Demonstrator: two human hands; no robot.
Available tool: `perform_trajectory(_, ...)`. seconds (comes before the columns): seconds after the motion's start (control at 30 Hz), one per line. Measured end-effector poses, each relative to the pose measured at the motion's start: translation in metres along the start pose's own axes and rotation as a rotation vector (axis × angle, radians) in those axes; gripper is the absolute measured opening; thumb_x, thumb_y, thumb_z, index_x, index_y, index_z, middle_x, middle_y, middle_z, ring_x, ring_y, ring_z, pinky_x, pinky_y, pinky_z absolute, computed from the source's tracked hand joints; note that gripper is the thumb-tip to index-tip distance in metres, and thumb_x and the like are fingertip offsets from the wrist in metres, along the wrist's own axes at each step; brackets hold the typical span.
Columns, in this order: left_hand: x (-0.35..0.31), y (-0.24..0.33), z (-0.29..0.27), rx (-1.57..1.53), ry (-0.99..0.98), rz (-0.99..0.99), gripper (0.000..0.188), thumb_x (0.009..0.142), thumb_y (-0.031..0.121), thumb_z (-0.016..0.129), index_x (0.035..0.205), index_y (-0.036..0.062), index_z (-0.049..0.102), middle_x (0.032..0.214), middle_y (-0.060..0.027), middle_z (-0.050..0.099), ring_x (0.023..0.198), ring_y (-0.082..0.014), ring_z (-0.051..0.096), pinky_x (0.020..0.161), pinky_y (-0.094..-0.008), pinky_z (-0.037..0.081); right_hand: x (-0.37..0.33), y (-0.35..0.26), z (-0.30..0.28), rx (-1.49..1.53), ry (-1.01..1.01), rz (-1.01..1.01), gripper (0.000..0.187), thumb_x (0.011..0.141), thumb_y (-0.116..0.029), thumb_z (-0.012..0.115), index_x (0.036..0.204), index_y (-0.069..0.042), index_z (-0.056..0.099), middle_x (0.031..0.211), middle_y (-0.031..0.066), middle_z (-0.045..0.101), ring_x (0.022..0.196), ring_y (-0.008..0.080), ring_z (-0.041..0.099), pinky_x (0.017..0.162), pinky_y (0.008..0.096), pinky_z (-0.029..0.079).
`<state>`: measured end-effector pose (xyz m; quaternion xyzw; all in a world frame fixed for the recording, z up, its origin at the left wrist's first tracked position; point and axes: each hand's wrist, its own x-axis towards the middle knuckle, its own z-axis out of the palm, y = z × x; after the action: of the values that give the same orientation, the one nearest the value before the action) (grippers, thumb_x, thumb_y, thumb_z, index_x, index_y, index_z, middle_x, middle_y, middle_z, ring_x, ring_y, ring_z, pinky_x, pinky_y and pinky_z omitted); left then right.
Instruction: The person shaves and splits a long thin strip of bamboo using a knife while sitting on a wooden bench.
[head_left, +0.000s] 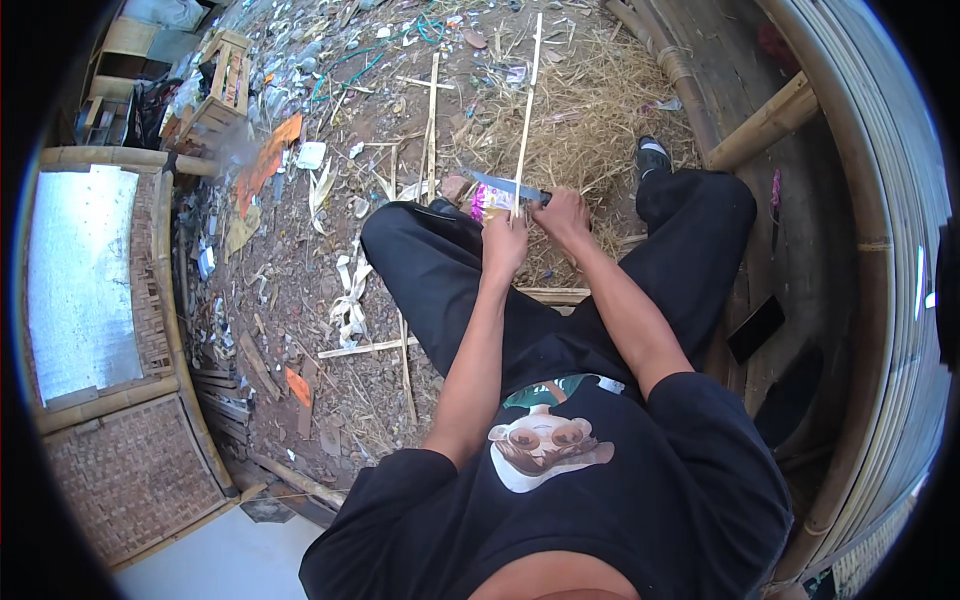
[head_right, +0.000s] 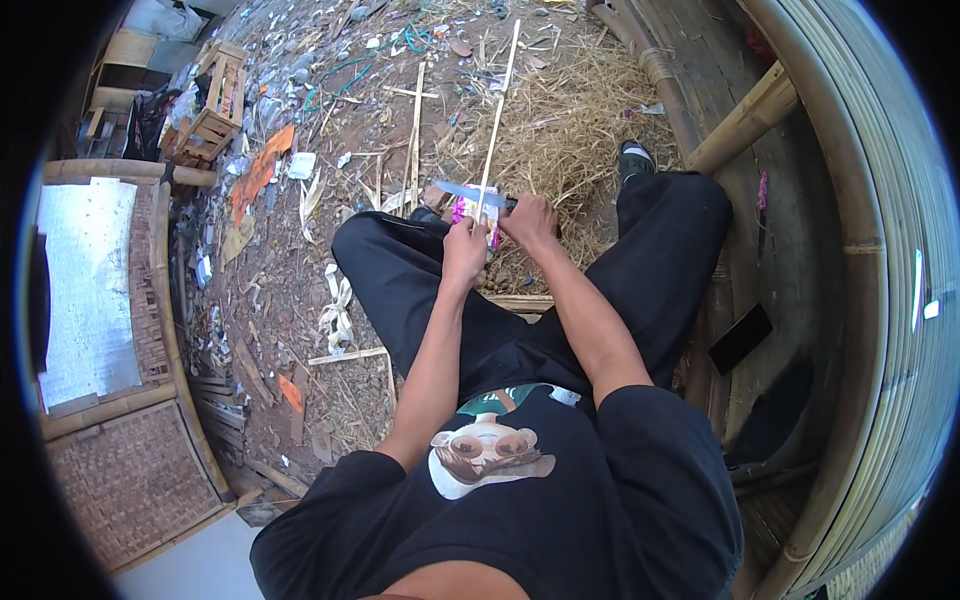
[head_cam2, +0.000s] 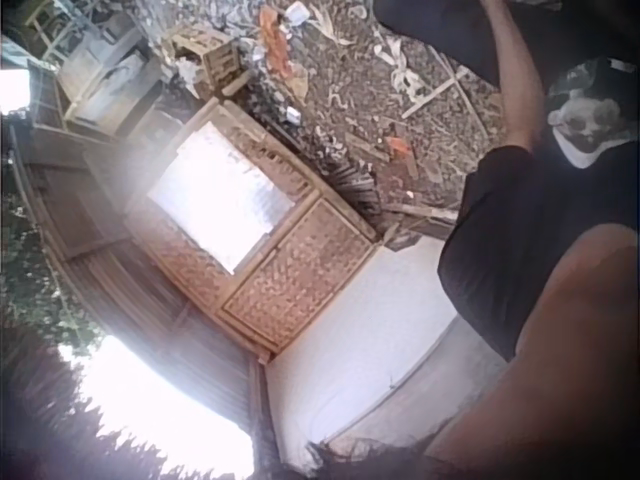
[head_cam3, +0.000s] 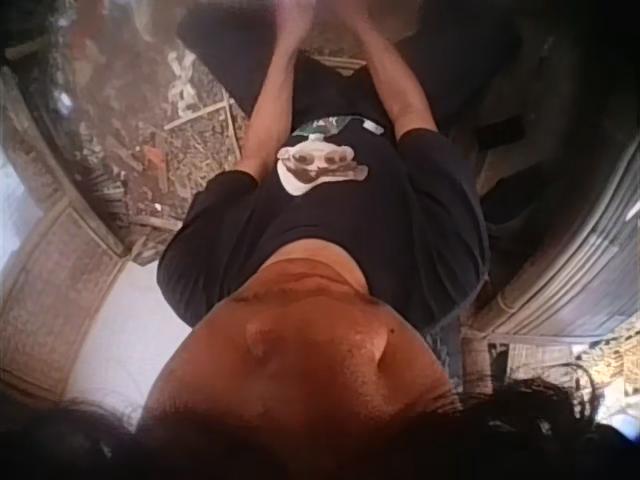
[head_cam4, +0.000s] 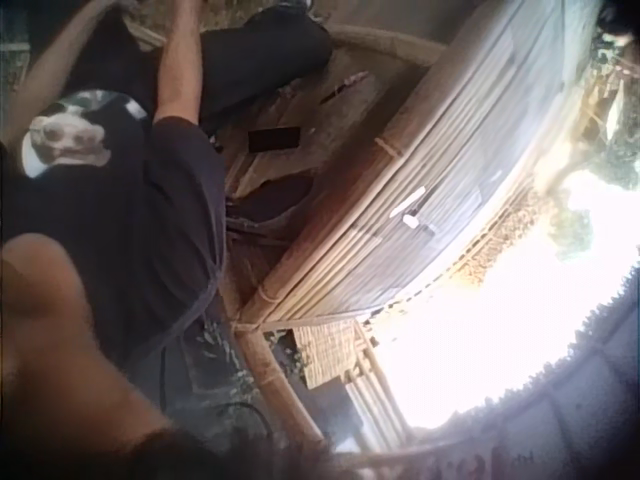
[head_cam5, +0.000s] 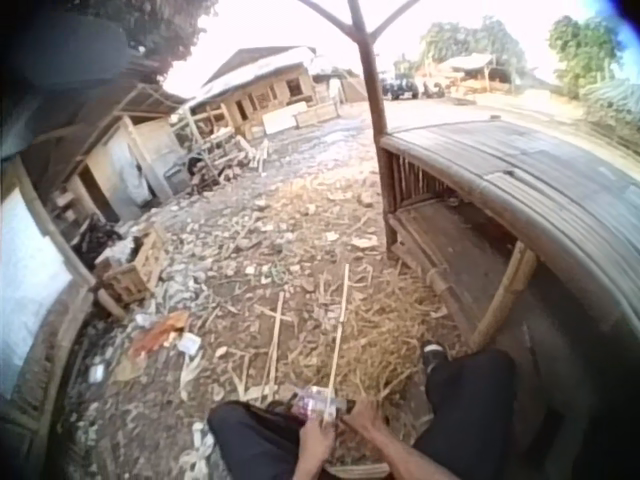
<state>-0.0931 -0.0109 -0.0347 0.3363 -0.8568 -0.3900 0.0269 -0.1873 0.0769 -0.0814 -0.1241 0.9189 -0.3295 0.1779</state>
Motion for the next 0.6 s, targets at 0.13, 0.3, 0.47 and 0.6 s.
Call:
perform_trajectory(0.13, 0.001, -0.004, 0.008, -0.008, 0.039, 0.017, 0.030, 0.091, 0.023, 0.052, 0.087, -0.0056, 0.060, 0.074, -0.0254, 0.061, 0.071, -0.0404, 0.061, 0.064, -0.0435, 0.045, 0.006, 0.001, 0.003, -0.060, -0.004, -0.035, 0.030, 0.071, -0.028, 0.066, 0.081, 0.000, 0.068, 0.083, 0.0241, 0.066, 0.081, 0.0390, 0.065, 0.076, 0.0453, 0.052)
perform_trajectory(0.3, -0.001, -0.007, 0.013, -0.009, -0.020, 0.026, 0.029, 0.091, 0.022, 0.052, 0.089, -0.0057, 0.058, 0.075, -0.0265, 0.061, 0.074, -0.0434, 0.060, 0.065, -0.0449, 0.045, 0.011, 0.008, 0.005, -0.056, 0.046, -0.024, 0.024, 0.071, -0.023, 0.064, 0.081, -0.001, 0.069, 0.081, 0.0243, 0.066, 0.080, 0.0396, 0.065, 0.077, 0.0457, 0.052)
perform_trajectory(0.47, -0.005, -0.005, 0.014, 0.031, 0.007, 0.089, 0.028, 0.092, 0.022, 0.051, 0.089, -0.0048, 0.059, 0.073, -0.0250, 0.061, 0.070, -0.0391, 0.062, 0.064, -0.0436, 0.045, 0.018, 0.011, 0.006, -0.057, 0.061, -0.032, 0.021, 0.071, -0.021, 0.063, 0.078, -0.002, 0.069, 0.079, 0.0252, 0.064, 0.079, 0.0410, 0.064, 0.073, 0.0468, 0.052)
perform_trajectory(0.6, -0.007, -0.006, 0.014, 0.039, -0.084, 0.027, 0.028, 0.092, 0.023, 0.052, 0.089, -0.0041, 0.060, 0.073, -0.0213, 0.062, 0.064, -0.0312, 0.061, 0.064, -0.0407, 0.046, 0.020, 0.022, 0.003, -0.115, 0.086, -0.081, 0.020, 0.072, -0.022, 0.064, 0.077, -0.003, 0.069, 0.079, 0.0241, 0.065, 0.080, 0.0403, 0.065, 0.073, 0.0462, 0.052)
